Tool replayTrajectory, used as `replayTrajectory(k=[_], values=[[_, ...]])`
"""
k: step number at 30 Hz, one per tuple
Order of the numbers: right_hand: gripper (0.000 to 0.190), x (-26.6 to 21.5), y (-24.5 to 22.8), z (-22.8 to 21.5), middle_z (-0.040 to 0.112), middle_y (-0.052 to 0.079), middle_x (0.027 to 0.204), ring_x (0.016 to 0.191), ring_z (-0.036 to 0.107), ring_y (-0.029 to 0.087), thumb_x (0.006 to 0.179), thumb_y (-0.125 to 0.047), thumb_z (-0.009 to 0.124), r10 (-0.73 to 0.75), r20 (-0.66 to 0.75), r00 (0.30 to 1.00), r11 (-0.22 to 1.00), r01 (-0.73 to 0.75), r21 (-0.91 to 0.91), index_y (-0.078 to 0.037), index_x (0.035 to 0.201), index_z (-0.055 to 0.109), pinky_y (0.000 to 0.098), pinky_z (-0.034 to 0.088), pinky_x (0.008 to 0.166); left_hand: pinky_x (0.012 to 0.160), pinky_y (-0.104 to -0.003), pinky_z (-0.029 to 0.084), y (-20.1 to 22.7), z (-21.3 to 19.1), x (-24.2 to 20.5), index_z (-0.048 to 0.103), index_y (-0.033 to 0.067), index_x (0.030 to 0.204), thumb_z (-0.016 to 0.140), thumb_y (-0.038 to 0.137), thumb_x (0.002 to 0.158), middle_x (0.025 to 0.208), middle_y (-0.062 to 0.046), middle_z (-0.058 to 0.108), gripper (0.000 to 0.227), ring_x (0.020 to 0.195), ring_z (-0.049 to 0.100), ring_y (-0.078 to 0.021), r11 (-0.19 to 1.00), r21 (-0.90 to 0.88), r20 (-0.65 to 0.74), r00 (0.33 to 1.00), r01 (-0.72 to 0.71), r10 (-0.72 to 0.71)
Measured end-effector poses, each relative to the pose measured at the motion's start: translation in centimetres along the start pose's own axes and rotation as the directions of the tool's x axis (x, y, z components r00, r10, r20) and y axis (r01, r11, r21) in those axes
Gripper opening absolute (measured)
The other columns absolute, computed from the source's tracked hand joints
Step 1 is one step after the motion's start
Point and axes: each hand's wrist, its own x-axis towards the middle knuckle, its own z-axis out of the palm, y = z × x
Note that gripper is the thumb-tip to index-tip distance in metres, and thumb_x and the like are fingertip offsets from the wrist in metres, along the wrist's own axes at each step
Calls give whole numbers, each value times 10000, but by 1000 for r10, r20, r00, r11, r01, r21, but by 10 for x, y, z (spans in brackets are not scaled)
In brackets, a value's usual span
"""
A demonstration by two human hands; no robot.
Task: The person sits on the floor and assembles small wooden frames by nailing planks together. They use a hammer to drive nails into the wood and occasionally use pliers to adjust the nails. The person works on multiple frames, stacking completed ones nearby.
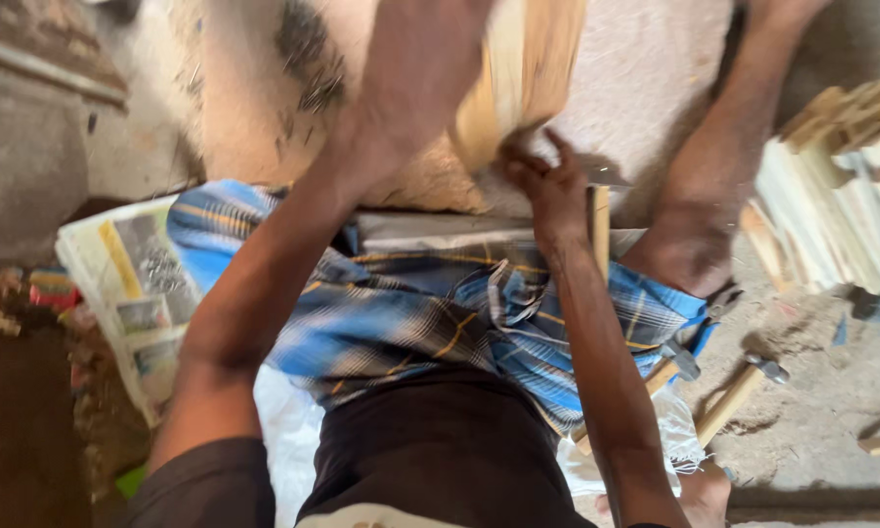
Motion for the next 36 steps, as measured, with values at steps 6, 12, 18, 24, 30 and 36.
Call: replayTrajectory(k=[6,12,18,24,30,36], values=[[593,-43,7,-61,654,185,1338,1188,664,326,912,-102,785,-657,122,744,285,395,-874,-62,1439,515,409,557,994,1061,-365,584,40,-7,-27,750,37,1235,735,96,1007,1279,-116,704,236,1242,634,-242,912,139,-110,909,-386,402],[689,-71,16,-103,653,206,1235,1084,644,301,854,-115,768,-311,-26,950,649,192,-736,-37,1472,474,399,556,910,1076,-363,585,26,9,-53,762,46,1248,755,96,1056,1360,-124,674,199,1260,625,-258,919,210,-217,900,-334,377],[760,-99,-3,-99,598,261,1351,1159,588,278,939,14,742,-280,58,958,763,259,-593,-9,1615,397,369,499,938,1106,-377,594,38,-1,-66,769,45,1197,780,91,1039,1335,-107,680,165,1302,626,-271,941,132,-264,904,-312,337],[677,-142,-73,-74,551,177,1251,971,605,165,1011,55,697,-768,197,609,357,663,-658,-88,1599,392,267,573,681,1131,-384,572,34,6,-74,778,78,1195,774,78,1036,1318,-85,708,159,1320,616,-256,947,150,-271,909,-284,316],[602,-113,-127,-49,677,188,1204,838,592,154,1054,52,646,-671,424,609,162,678,-717,-104,1585,409,238,547,606,1136,-398,543,38,22,-70,772,101,1218,773,98,1031,1324,-101,710,187,1324,602,-266,947,155,-269,910,-282,315],[572,-115,-130,-40,708,233,1210,726,610,135,1056,59,635,-649,395,650,165,627,-761,-104,1572,448,244,527,548,1171,-403,529,36,10,-63,764,69,1224,767,91,1059,1334,-123,696,167,1343,596,-280,940,157,-265,904,-303,336]])
